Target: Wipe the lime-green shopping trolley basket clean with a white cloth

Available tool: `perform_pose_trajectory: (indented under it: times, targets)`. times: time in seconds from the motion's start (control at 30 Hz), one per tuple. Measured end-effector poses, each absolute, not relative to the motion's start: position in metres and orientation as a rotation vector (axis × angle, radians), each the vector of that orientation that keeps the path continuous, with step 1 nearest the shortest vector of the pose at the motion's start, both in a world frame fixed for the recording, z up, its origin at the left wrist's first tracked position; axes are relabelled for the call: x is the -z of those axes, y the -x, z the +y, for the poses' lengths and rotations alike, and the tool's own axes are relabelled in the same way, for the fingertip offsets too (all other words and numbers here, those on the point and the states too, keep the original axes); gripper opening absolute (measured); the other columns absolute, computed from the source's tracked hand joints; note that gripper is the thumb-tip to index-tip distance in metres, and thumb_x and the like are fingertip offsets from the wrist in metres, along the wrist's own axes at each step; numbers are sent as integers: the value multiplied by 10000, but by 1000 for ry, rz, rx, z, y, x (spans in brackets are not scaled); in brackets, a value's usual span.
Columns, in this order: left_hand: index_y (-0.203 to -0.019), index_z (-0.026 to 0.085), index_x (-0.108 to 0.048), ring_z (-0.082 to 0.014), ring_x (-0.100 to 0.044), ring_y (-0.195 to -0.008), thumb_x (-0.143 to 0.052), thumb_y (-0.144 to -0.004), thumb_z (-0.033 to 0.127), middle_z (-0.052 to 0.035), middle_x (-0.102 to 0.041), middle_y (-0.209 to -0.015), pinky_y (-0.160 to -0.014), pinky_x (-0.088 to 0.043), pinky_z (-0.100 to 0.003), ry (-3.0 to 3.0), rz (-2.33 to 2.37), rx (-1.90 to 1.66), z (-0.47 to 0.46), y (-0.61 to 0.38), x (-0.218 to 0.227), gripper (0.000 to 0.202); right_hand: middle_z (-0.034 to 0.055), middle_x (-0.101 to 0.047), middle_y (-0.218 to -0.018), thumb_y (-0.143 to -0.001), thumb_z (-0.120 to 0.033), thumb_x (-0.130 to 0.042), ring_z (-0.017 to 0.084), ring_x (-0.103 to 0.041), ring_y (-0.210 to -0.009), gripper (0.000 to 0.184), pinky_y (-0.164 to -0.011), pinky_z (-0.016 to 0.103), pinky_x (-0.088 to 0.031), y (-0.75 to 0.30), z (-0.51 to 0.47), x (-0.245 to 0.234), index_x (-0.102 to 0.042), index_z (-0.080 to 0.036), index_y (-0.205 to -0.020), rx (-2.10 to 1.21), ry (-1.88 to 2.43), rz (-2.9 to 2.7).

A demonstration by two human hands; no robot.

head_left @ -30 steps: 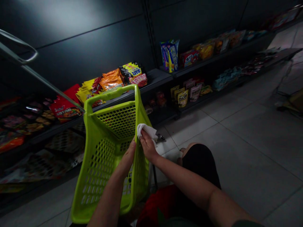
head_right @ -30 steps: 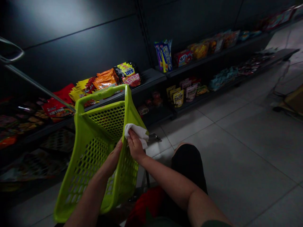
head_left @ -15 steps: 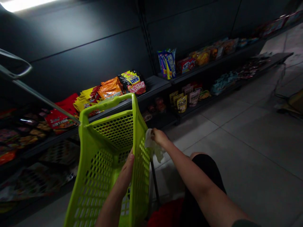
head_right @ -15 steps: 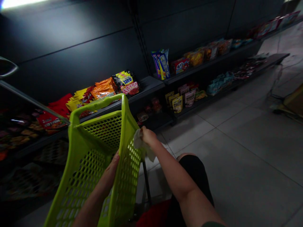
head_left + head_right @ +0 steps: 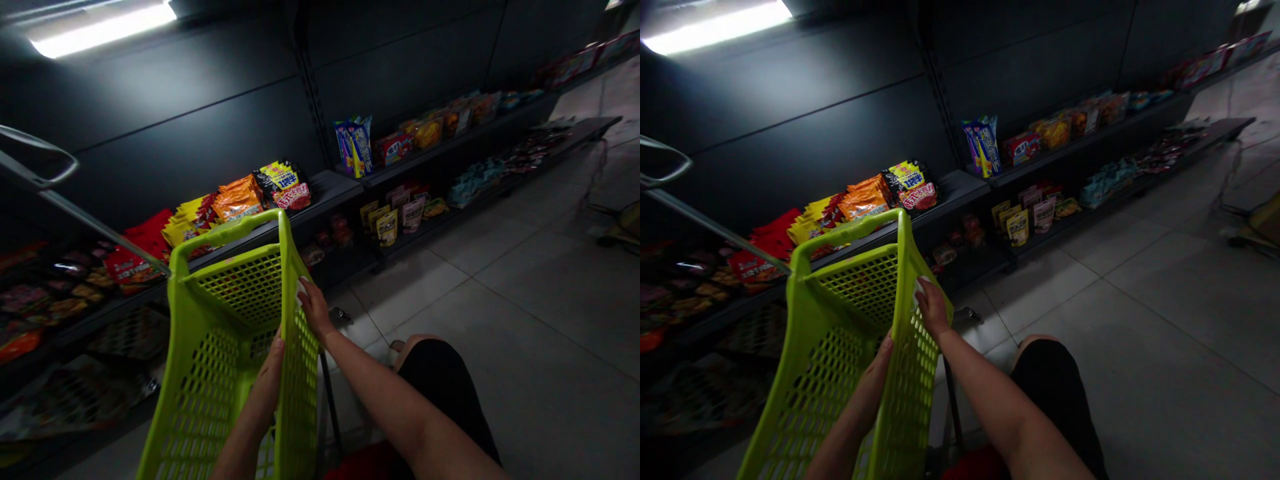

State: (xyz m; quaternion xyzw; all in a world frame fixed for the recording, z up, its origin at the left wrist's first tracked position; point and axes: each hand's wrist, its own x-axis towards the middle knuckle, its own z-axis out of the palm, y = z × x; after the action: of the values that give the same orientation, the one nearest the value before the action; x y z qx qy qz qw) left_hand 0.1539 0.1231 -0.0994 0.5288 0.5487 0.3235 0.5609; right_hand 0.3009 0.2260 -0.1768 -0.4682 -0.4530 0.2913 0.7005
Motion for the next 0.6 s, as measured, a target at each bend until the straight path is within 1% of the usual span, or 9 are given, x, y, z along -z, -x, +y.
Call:
perform_pose_trajectory:
  times: [0.07,0.13,0.17,0.23,0.3,0.33,0.43,0.53,0.6]
  targets:
    - [-1545,268,-416,-264,-320,-1521,-414,-953,671,-50,-497,-1559,-1266,-228,-490,-1233,1301,-751,125,-153,101,716,125,-676,-1246,-893,-418,-603,242,-643,-1154,522,-1031,392,-491,-317,241,161,-523,-175,-1348,-637,1117,-808]
    - [-1541,262,-421,-268,-325,-1519,-416,-948,679,-55,-468,-1580,-1268,-217,-493,-1223,1310,-752,125,-153,103,725,124,-666,-1228,-893,-405,-602,227,-648,-1104,513,-997,369,-509,-331,266,125,-509,-163,-1336,-537,1104,-704]
    - [-1537,261,-428,-268,-320,-1521,-424,-945,680,-52,-451,-1592,-1271,-206,-493,-1223,1312,-756,125,-152,104,725,125,-645,-1269,-907,-394,-587,223,-626,-1150,488,-1035,367,-487,-335,281,104,-515,-166,-1333,-475,1059,-737]
    - [-1523,264,-450,-268,-305,-1527,-449,-938,676,-41,-427,-1607,-1275,-188,-491,-1231,1312,-767,124,-151,104,715,116,-596,-1370,-920,-357,-578,220,-539,-1300,446,-1154,375,-388,-339,312,63,-547,-180,-1328,-391,941,-920]
    - [-1514,261,-466,-263,-289,-1534,-464,-937,666,-37,-411,-1616,-1279,-176,-479,-1250,1303,-765,123,-150,104,705,101,-577,-1416,-912,-316,-587,215,-459,-1393,413,-1229,384,-280,-340,343,37,-598,-187,-1304,-379,877,-1090]
    - [-1512,256,-470,-258,-277,-1539,-464,-939,662,-37,-401,-1621,-1282,-168,-469,-1265,1296,-759,122,-150,103,702,96,-579,-1423,-911,-306,-581,210,-447,-1406,399,-1241,384,-257,-340,355,33,-619,-187,-1291,-393,867,-1133]
    - [-1513,245,-466,-241,-241,-1552,-446,-950,652,-31,-369,-1639,-1288,-136,-439,-1318,1278,-750,122,-151,101,695,93,-584,-1438,-964,-347,-483,189,-491,-1376,417,-1218,372,-304,-338,373,53,-617,-179,-1322,-474,876,-1078]
    - [-1517,253,-455,-243,-249,-1549,-435,-952,657,-25,-370,-1641,-1286,-141,-435,-1332,1264,-761,124,-153,99,695,121,-605,-1422,-994,-439,-407,205,-554,-1315,501,-1161,398,-385,-332,351,110,-583,-153,-1365,-567,958,-958]
    - [-1518,250,-453,-253,-271,-1542,-433,-948,665,-35,-391,-1631,-1284,-156,-442,-1332,1262,-777,126,-153,98,705,153,-648,-1355,-980,-476,-418,244,-593,-1262,526,-1119,445,-424,-325,315,158,-612,-124,-1321,-603,1023,-928]
